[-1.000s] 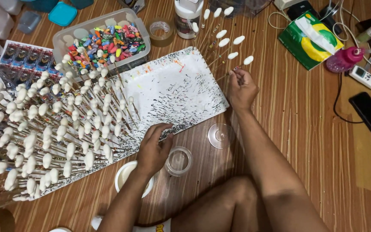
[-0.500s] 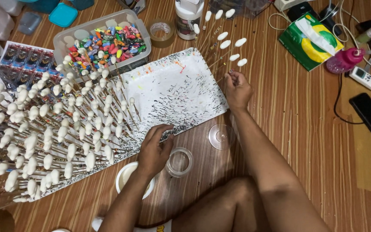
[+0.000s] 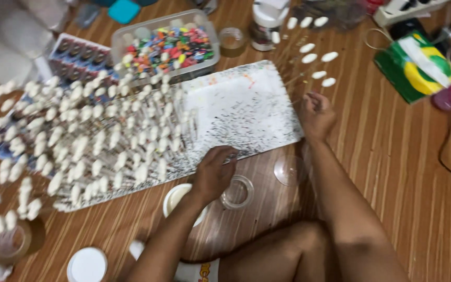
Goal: Dip small white lures on sticks into a bowl of white liquid and then into a small container to coat them.
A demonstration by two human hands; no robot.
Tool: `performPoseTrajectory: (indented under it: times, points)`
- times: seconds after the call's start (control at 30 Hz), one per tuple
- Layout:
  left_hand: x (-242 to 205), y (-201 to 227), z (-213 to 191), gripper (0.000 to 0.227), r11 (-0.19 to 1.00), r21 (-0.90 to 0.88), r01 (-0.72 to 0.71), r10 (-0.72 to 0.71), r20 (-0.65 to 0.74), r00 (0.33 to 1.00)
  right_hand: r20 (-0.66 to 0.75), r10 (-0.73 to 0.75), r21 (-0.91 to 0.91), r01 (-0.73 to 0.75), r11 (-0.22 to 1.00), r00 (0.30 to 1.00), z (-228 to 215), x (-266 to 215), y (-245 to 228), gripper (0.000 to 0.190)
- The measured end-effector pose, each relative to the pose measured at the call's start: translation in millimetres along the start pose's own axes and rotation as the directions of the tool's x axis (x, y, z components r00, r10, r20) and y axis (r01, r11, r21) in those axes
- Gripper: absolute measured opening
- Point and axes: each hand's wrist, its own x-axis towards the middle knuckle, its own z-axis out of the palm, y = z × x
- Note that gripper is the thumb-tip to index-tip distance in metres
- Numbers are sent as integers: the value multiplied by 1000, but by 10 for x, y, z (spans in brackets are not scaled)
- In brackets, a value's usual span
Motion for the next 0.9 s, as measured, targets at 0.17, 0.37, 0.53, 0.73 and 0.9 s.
performPoseTrajectory:
  times: [0.17, 0.37, 0.53, 0.73, 0.9]
  points:
    - [-37, 176, -231, 21, 998, 7, -55, 55, 17, 998, -12, 145, 12, -145, 989, 989, -111, -120, -198, 21]
    - [-390, 247, -634, 25, 997, 59, 56, -56, -2, 998, 378, 18, -45, -1, 999, 926, 84, -774, -910, 14]
    - [-716, 304, -899, 35, 983, -2, 185, -185, -59, 981, 710, -82, 24, 92, 995, 700, 713, -1514, -1465, 25]
    - [-939, 306, -1023, 36, 946, -99, 309, -321, -151, 935, 819, 58, -24, -66, 998, 571, 1087, -2019, -1833, 34]
    - [-990, 378, -1044, 34, 924, -93, 371, -380, -124, 917, 778, -9, 1, 13, 1000, 628, 1218, -2142, -1718, 27]
